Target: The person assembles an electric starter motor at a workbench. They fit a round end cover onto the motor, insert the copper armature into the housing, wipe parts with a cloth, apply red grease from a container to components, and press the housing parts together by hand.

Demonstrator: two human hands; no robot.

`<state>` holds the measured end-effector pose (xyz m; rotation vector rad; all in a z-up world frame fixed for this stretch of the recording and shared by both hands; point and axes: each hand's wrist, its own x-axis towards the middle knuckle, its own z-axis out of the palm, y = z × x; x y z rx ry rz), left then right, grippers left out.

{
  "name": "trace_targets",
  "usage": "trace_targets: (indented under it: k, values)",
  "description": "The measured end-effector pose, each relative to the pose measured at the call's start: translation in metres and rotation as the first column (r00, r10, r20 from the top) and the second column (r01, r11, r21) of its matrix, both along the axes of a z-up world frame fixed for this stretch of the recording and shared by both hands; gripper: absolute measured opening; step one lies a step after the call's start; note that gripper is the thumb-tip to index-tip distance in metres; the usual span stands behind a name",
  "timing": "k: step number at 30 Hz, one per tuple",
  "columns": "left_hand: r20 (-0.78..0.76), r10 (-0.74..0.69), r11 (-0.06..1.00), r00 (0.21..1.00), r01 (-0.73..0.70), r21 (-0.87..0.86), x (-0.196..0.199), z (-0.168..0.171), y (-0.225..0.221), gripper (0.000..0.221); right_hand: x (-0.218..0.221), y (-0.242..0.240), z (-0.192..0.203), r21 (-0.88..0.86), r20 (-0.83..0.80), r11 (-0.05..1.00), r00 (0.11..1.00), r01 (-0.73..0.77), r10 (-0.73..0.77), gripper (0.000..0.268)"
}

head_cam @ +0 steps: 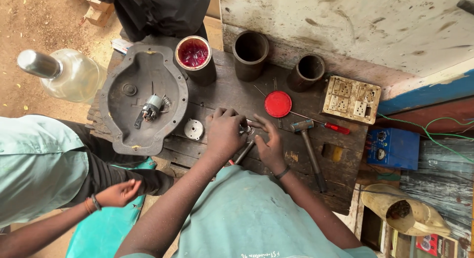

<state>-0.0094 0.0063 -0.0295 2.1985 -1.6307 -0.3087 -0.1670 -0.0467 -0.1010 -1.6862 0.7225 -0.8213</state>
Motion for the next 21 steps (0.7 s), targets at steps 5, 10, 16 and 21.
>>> trace_targets:
  k: [5,10,16,21]
  values:
    - [-0.032,-0.027,0.999,0.999,0.027,-0.019,0.003,-0.002,0.001,0.026,-0.013,0.016,-0.002,0.193,-0.012,0.976,0.994,0.105,-0.105,0.058]
    - [-0.041,-0.018,0.999,0.999,0.016,-0.045,0.002,-0.009,-0.002,0.019,-0.017,0.018,-0.017,0.167,0.114,0.978,0.983,0.122,-0.142,0.059]
    - [-0.044,-0.002,0.998,0.999,-0.001,-0.059,0.001,-0.013,-0.007,0.022,-0.022,0.018,-0.038,0.282,0.19,0.956,0.972,0.077,-0.134,0.065]
    - [-0.056,0.034,0.996,0.998,-0.038,-0.077,-0.004,-0.016,-0.007,0.013,-0.012,-0.006,-0.036,0.312,0.258,0.95,0.96,0.025,-0.11,0.062]
